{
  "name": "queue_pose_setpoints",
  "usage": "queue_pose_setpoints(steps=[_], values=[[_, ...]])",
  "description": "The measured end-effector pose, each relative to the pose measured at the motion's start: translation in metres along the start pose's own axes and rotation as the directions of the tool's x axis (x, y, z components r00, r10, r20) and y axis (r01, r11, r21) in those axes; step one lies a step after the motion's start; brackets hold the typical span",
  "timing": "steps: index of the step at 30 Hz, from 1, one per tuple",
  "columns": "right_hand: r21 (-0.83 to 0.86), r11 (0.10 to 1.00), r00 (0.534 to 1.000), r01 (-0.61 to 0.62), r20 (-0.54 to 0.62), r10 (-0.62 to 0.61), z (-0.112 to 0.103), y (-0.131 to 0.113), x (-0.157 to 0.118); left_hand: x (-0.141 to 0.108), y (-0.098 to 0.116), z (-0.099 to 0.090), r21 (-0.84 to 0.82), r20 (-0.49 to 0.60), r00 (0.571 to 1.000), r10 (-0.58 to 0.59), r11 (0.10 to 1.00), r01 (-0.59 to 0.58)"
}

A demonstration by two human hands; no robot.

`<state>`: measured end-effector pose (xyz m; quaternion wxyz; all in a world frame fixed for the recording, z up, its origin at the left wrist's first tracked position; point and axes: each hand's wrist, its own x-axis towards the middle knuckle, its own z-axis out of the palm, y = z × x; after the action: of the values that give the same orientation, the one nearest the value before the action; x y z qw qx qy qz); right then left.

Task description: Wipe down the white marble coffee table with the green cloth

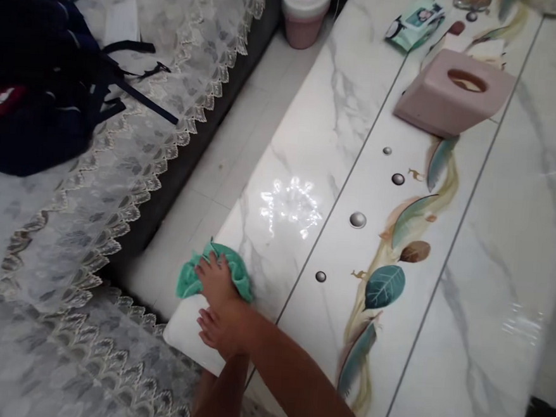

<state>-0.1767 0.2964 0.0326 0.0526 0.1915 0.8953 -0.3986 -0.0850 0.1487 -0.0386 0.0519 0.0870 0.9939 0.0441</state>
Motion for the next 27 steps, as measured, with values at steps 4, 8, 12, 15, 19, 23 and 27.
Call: queue_pose_setpoints(steps=[4,8,12,15,19,23,27], values=[[-0.101,0.966,0.971,-0.237,-0.053,0.232,-0.029,0.065,-0.086,-0.001,0.009,-0.011,-0.009,-0.008,0.999,0.053,0.999,-0.053],[-0.13,0.838,0.842,-0.53,-0.197,0.502,-0.032,0.147,-0.256,-0.001,0.011,-0.012,-0.021,-0.037,0.998,0.057,0.998,-0.058],[0.118,0.526,0.353,-0.842,-0.617,0.703,-0.005,0.212,-0.438,-0.001,0.01,-0.01,-0.03,-0.053,0.996,0.069,0.997,-0.07],[0.395,0.228,-0.084,-0.89,-0.634,0.769,0.009,0.226,-0.498,-0.001,0.008,-0.01,-0.023,-0.056,0.996,0.064,0.998,-0.065],[0.478,0.103,-0.254,-0.872,-0.623,0.739,0.017,0.203,-0.467,-0.001,0.008,-0.009,-0.024,-0.052,0.996,0.066,0.997,-0.067],[0.403,0.259,-0.07,-0.878,-0.642,0.763,0.031,0.153,-0.367,-0.002,0.01,-0.011,-0.021,-0.046,0.998,0.05,0.998,-0.051],[0.265,0.577,0.271,-0.772,-0.684,0.677,0.041,0.082,-0.209,-0.002,0.013,-0.016,0.0,0.012,0.999,0.035,0.999,-0.035]])
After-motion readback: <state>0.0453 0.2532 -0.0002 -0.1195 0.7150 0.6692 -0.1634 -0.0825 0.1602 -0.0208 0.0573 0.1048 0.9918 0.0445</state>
